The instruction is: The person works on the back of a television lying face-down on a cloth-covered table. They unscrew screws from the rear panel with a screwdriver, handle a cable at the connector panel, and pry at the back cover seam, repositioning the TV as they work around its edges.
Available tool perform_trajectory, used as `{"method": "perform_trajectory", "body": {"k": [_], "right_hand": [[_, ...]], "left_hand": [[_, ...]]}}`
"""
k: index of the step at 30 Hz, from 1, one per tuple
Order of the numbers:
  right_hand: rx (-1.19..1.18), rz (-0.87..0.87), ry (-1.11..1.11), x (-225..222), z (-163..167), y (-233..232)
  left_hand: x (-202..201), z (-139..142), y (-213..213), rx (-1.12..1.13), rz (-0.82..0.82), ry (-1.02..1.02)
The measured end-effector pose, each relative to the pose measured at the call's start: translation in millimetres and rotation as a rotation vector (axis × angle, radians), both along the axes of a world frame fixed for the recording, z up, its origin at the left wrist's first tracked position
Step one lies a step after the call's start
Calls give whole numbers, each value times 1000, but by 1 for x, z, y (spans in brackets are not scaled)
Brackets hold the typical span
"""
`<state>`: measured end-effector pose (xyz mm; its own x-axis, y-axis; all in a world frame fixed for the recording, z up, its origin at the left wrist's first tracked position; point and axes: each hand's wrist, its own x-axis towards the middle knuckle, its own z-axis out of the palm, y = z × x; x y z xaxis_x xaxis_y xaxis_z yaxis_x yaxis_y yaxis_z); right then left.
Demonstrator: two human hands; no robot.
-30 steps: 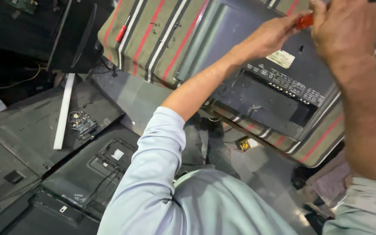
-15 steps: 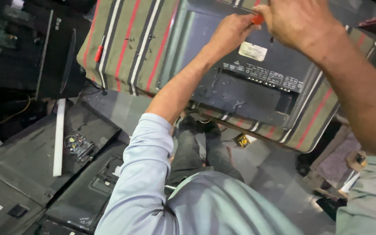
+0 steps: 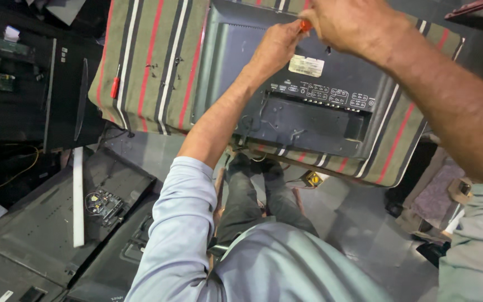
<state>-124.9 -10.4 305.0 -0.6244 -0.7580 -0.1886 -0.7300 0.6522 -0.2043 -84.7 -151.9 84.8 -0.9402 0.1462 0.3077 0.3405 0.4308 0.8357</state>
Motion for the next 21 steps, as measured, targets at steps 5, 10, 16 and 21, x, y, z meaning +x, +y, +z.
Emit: {"method": "perform_trajectory", "body": {"k": [5, 10, 16, 21], "right_hand": [[-182, 268, 126, 0, 6, 2], [155, -112, -71, -1, 9, -10], [-86, 252, 36, -4, 2, -1], [-16, 123, 93, -3, -4, -8]], "left_hand": [[2, 12, -2, -50, 86, 76], [1, 2, 6, -41, 139, 96], [-2, -10, -1, 115, -118, -3], [3, -1, 3, 137, -34, 140]]}}
